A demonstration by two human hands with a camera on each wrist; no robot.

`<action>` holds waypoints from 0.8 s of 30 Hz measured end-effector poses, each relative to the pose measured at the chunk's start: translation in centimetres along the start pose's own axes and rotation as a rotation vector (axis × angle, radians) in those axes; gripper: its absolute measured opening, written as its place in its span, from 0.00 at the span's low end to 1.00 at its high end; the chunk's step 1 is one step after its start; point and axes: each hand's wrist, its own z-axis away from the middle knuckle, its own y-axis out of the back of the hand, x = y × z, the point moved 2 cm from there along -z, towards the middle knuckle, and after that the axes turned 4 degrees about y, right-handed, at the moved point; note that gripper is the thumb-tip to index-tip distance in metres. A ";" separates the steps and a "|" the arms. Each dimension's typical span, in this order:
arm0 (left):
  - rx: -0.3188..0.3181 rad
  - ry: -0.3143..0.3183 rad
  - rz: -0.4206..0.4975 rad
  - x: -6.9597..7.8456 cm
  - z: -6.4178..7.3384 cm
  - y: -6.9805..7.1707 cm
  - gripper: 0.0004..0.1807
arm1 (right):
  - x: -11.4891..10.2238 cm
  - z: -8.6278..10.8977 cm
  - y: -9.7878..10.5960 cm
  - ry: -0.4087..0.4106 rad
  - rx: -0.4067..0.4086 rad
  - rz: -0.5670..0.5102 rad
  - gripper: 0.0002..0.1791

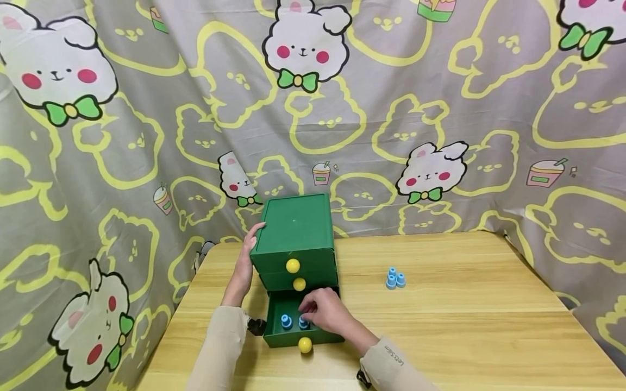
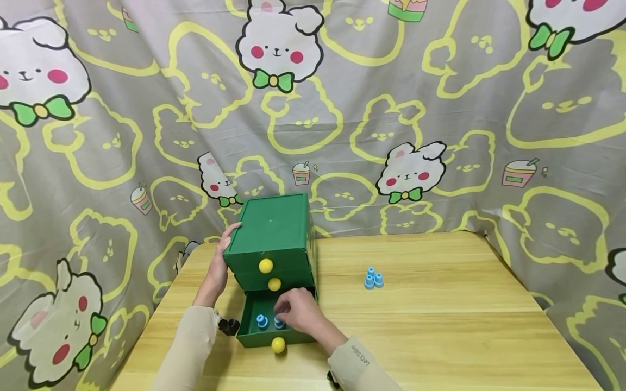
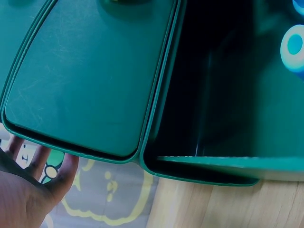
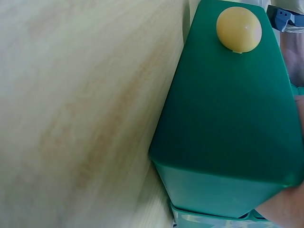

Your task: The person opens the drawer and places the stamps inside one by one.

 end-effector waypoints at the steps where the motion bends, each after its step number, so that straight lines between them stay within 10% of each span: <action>1: 0.000 0.000 0.000 0.0 0.0 0.0 0.29 | 0.0 0.0 0.0 0.003 0.003 0.001 0.03; 24: 0.002 -0.028 0.007 -0.4 -0.1 -0.2 0.30 | 0.6 0.2 0.1 0.008 0.057 0.011 0.06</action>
